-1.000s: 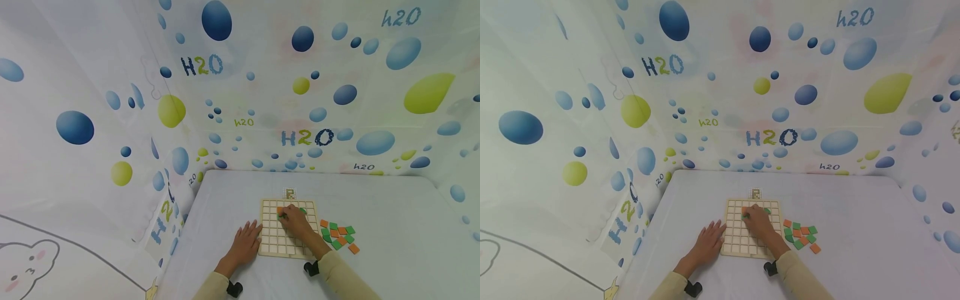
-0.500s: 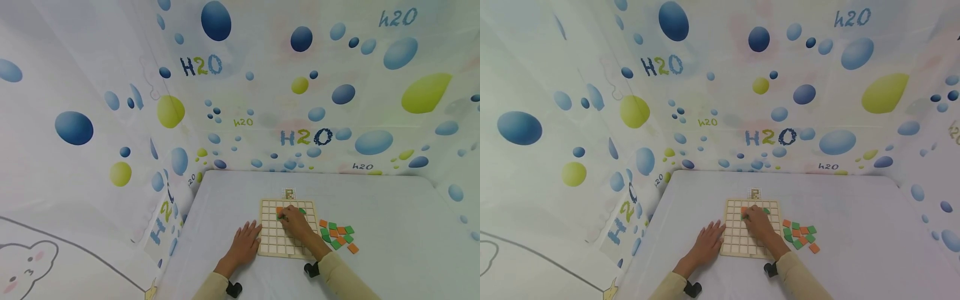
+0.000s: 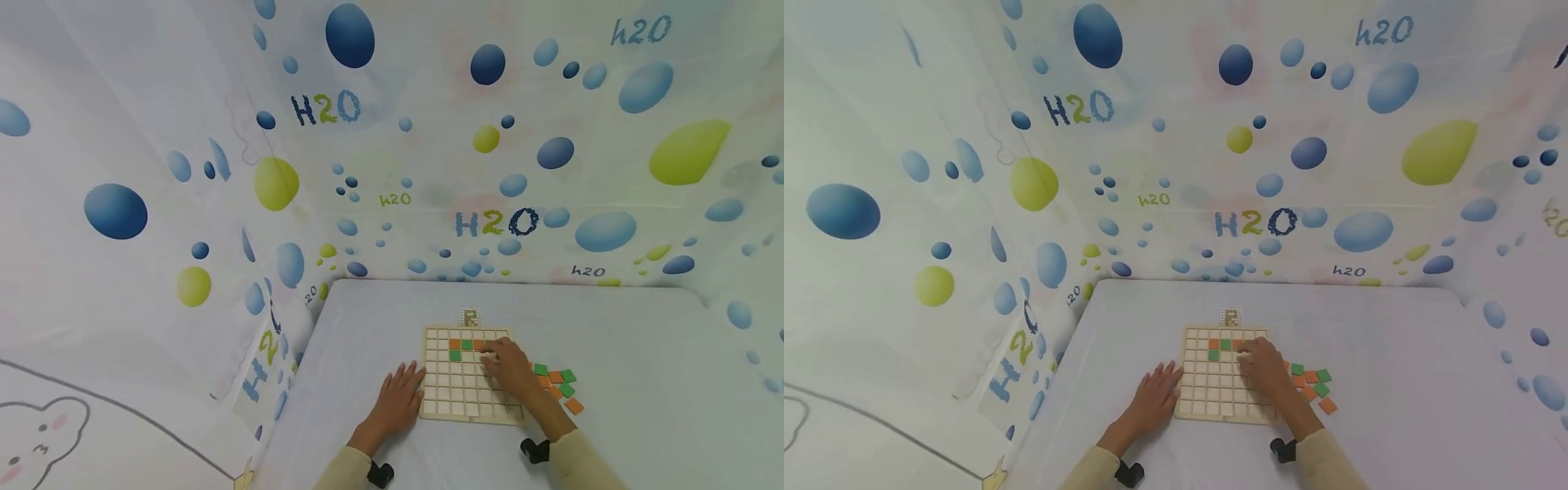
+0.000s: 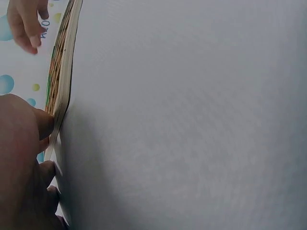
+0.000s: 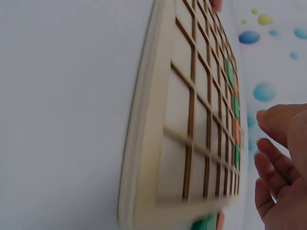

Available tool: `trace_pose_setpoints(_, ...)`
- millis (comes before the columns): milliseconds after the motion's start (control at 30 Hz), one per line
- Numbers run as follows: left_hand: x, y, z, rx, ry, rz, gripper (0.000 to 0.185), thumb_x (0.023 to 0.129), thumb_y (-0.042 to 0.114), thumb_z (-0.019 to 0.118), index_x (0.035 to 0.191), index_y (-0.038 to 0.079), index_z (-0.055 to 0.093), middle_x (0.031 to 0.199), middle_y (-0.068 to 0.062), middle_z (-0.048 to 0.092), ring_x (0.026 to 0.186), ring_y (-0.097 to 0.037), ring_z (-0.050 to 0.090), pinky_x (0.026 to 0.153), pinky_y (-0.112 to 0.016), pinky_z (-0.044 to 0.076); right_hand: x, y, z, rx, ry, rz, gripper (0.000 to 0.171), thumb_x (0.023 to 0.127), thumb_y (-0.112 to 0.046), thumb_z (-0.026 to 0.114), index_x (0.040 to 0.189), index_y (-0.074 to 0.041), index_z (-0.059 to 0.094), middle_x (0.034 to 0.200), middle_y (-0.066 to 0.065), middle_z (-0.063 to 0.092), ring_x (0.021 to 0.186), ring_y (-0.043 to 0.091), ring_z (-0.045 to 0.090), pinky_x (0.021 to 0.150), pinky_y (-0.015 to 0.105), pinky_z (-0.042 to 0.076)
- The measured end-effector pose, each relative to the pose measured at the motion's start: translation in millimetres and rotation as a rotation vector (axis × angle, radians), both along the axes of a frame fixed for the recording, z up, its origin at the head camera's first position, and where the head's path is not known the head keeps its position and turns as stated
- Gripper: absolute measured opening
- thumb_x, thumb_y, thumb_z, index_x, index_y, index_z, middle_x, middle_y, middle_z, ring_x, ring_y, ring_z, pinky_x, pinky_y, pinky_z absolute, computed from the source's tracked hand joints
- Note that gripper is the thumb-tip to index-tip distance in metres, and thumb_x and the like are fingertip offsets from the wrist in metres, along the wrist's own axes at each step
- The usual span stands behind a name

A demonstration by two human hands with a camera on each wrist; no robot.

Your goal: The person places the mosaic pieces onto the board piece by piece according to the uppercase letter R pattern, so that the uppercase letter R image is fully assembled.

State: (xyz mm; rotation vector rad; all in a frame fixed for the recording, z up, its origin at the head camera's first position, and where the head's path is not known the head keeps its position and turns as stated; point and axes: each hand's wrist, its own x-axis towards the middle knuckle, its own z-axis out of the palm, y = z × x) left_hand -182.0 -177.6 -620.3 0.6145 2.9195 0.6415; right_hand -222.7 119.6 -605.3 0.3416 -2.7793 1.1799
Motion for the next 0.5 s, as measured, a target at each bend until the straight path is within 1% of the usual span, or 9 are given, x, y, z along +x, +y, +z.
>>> trace_pose_setpoints(133,1.3,-1,-0.2,0.004,-0.015,-0.001,0.049,0.113,0.025,0.044,0.160,0.013,0.046,0.168,-0.014,0.040,0.157,-0.040,0.033,0.123,-0.065,0.027,8.9,32,0.8,0.028,0.013,-0.069,0.019,0.099,-0.010,0.073,0.117,-0.001,0.073,0.110,0.017,0.066,0.094,0.030,0.065,0.079,0.047,0.057)
trace_pose_setpoints(200,1.9,-2,-0.5,0.010,-0.019,-0.004,0.049,0.113,0.025,0.044,0.160,0.013,0.046,0.168,-0.014,0.040,0.157,-0.041,0.033,0.123,-0.066,0.027,14.3,49,1.4,0.046,-0.017,-0.104,0.022,0.100,-0.012,0.073,0.118,0.000,0.072,0.111,0.019,0.066,0.096,0.032,0.065,0.081,0.050,0.056)
trace_pose_setpoints(300,2.7,-4,-0.8,0.011,-0.022,-0.005,0.049,0.112,0.025,0.045,0.160,0.013,0.046,0.168,-0.014,0.040,0.157,-0.041,0.033,0.123,-0.066,0.027,22.4,72,2.5,0.086,-0.104,-0.164,0.030,0.101,-0.019,0.072,0.124,0.000,0.069,0.117,0.023,0.064,0.103,0.038,0.064,0.085,0.056,0.054)
trace_pose_setpoints(367,2.9,-5,-1.5,0.011,-0.023,-0.006,0.049,0.112,0.024,0.045,0.160,0.013,0.046,0.168,-0.014,0.040,0.157,-0.041,0.033,0.123,-0.066,0.026,28.0,88,4.0,0.138,-0.172,-0.215,0.036,0.102,-0.025,0.069,0.126,0.001,0.066,0.120,0.026,0.064,0.107,0.043,0.062,0.086,0.061,0.051)
trace_pose_setpoints(433,3.3,-6,-1.9,0.008,-0.021,-0.008,0.049,0.112,0.025,0.045,0.160,0.013,0.046,0.168,-0.014,0.040,0.157,-0.041,0.033,0.123,-0.066,0.027,33.5,103,5.7,0.191,-0.247,-0.274,0.041,0.103,-0.031,0.066,0.126,0.003,0.064,0.119,0.029,0.064,0.107,0.047,0.061,0.085,0.065,0.047)
trace_pose_setpoints(500,3.7,-8,-2.4,0.007,-0.022,-0.012,0.049,0.113,0.025,0.045,0.160,0.013,0.046,0.168,-0.014,0.039,0.157,-0.040,0.032,0.123,-0.066,0.027,39.8,116,6.1,0.223,-0.324,-0.315,0.047,0.103,-0.037,0.063,0.123,0.006,0.061,0.114,0.030,0.064,0.102,0.048,0.061,0.082,0.068,0.044)
